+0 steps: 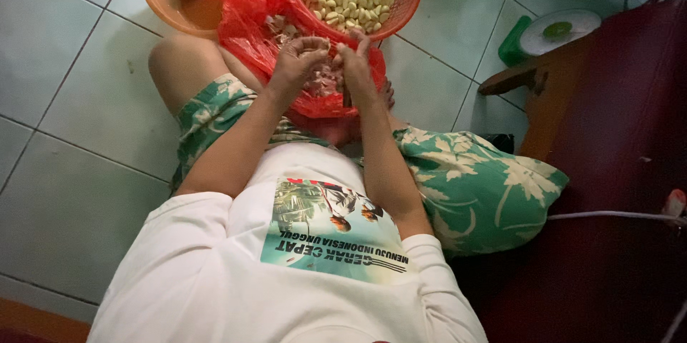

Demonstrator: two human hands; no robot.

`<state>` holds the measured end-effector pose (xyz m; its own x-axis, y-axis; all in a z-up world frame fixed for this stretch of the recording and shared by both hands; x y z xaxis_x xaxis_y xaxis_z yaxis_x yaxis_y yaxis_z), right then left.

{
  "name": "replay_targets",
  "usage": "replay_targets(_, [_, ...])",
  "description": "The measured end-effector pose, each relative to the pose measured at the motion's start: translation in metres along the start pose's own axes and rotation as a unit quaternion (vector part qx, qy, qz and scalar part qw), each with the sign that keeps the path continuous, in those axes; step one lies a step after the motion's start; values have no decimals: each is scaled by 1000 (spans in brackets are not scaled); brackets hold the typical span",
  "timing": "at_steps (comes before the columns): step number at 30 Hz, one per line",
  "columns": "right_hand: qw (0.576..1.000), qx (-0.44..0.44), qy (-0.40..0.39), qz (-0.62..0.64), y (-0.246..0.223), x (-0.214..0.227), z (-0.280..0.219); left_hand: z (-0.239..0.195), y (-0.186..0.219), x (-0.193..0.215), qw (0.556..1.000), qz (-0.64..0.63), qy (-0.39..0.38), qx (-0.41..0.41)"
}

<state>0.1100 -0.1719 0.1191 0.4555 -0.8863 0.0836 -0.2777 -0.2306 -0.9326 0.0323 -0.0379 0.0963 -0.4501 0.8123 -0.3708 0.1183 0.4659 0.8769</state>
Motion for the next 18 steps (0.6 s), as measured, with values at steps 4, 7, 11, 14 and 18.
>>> replay_targets(4, [989,61,-80,107,28,1,11,23,-16,16,989,122,60,-63])
replay_targets(7, [985,62,-115,117,29,-5,14,20,-12,16,942,310,93,-93])
replay_targets(11, [981,158,-112,-25,60,-8,40,15,-7,10,892,412,95,-163])
replay_targets(14, [977,179,-78,-90,59,-12,38,12,1,5,859,466,94,-191])
replay_targets(18, [971,195,-40,-132,75,-10,54,9,6,2,844,506,100,-146])
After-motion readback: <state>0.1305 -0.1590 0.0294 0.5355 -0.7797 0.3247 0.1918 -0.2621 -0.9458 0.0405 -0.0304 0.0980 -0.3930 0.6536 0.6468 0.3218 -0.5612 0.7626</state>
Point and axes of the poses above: each hand's wrist, its own z-axis towards the middle knuckle, its own x-axis out of the back of the hand, y = z × x, the point moved 1 cm from there along z, towards the middle knuckle
